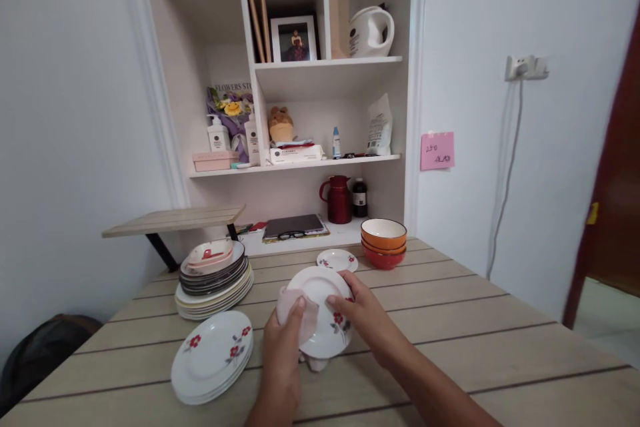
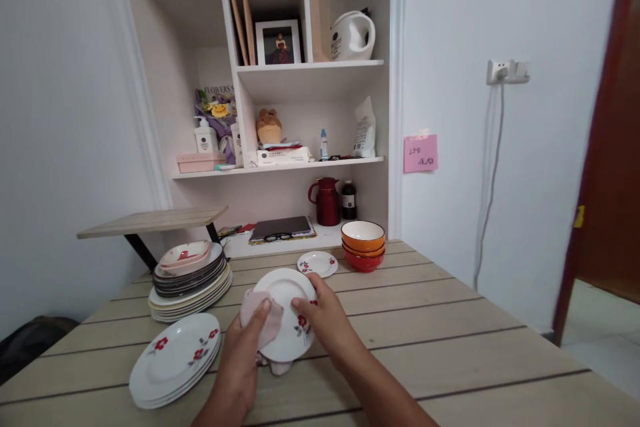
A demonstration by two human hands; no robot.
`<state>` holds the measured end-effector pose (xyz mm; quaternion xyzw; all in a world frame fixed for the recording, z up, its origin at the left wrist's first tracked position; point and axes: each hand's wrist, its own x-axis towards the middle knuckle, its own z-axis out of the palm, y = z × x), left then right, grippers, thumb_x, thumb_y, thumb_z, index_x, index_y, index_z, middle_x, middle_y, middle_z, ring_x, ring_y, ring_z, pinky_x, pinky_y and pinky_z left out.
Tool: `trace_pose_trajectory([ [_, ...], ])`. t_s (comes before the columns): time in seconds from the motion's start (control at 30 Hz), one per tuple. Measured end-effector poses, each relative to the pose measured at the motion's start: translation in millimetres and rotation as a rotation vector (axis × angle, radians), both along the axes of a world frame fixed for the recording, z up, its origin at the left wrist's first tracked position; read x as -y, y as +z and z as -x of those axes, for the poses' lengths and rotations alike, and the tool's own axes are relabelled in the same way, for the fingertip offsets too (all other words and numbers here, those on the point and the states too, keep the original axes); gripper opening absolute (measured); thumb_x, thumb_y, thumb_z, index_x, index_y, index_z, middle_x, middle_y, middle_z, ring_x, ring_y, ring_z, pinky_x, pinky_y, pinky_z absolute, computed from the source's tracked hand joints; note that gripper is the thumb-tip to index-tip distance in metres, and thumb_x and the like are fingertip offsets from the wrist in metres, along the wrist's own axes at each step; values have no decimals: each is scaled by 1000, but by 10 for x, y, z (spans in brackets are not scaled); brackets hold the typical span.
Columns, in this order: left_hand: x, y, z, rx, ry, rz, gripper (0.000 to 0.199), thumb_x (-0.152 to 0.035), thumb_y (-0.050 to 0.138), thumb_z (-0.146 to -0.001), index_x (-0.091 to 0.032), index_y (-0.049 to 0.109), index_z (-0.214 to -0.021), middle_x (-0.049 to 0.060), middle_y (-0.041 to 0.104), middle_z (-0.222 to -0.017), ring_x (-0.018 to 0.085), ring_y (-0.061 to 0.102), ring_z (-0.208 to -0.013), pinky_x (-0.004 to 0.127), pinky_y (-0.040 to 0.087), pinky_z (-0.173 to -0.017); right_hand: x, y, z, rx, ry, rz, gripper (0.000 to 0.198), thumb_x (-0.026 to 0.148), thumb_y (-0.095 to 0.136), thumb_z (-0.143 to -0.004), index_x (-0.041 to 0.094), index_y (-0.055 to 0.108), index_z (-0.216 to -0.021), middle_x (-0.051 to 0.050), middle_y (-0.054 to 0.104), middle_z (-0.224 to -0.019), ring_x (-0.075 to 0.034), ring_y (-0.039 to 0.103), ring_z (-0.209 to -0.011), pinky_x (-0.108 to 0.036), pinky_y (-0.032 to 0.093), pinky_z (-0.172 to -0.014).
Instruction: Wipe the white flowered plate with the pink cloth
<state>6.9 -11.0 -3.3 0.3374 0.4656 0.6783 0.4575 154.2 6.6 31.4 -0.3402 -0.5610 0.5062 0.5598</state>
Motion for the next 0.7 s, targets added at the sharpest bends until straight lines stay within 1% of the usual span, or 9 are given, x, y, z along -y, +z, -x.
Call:
trace_pose_trajectory([
  [0.17, 22, 47, -11, -35, 33, 4, 58, -50, 80, -62, -10, 70, -103, 11, 76, -84, 23, 71, -68, 28, 54, -57, 29, 7, 11, 47, -5, 9, 38, 28, 71, -69, 19, 60, -105, 1, 67, -80, -18, 58, -69, -27, 45, -60],
  [0.27, 3, 45, -20, -81, 97, 10, 56, -50, 80, -62, -10, 71, -100, 12, 76, -84, 24, 71, -69, 29, 54, -57, 24, -21, 10, 75, 10, -12, 42, 28, 71, -70, 20, 58, -109, 0, 67, -84, -18, 58, -69, -26, 45, -59],
  [0.37, 2, 64, -36, -115, 153, -7, 51, -46, 80, -62, -10, 73, -97, 10, 76, -81, 24, 71, -69, 29, 54, -58, -19, -70, 6, 117, -29, -53, 46, 28, 74, -68, 21, 57, -111, 0, 67, -87, -18, 58, -71, -26, 44, -59],
  [0.4, 12, 82, -43, -133, 166, -22, 48, -44, 79, -63, -11, 73, -96, 9, 76, -80, 23, 71, -70, 28, 54, -59, -37, -82, -1, 134, -57, -81, 43, 28, 74, -69, 21, 59, -109, 0, 67, -87, -18, 57, -72, -26, 43, -59],
  [0.47, 44, 130, -61, -179, 171, -61, 43, -41, 78, -64, -12, 73, -96, 7, 76, -81, 22, 71, -73, 27, 54, -62, -64, -87, -26, 151, -99, -150, 32, 32, 72, -73, 20, 62, -101, 0, 65, -85, -18, 56, -72, -26, 42, -60],
  [0.53, 81, 180, -80, -213, 132, -100, 39, -37, 77, -65, -13, 74, -96, 6, 76, -82, 22, 70, -75, 27, 54, -66, -70, -58, -65, 140, -86, -190, 24, 36, 68, -77, 20, 63, -94, 1, 62, -80, -17, 54, -71, -26, 42, -62],
  [0.63, 121, 215, -97, -286, 73, -153, 32, -30, 76, -64, -14, 75, -92, 6, 77, -82, 22, 70, -75, 27, 54, -69, -42, 27, -131, 164, -36, -171, 21, 38, 69, -76, 21, 65, -87, 2, 60, -71, -16, 51, -64, -26, 40, -60],
  [0.7, 128, 201, -90, -394, 75, -206, 28, -28, 74, -67, -16, 76, -92, 7, 77, -84, 22, 70, -77, 27, 54, -71, -15, 84, -164, 216, -39, -186, 17, 37, 69, -76, 21, 65, -81, 3, 59, -66, -16, 50, -61, -26, 38, -58],
])
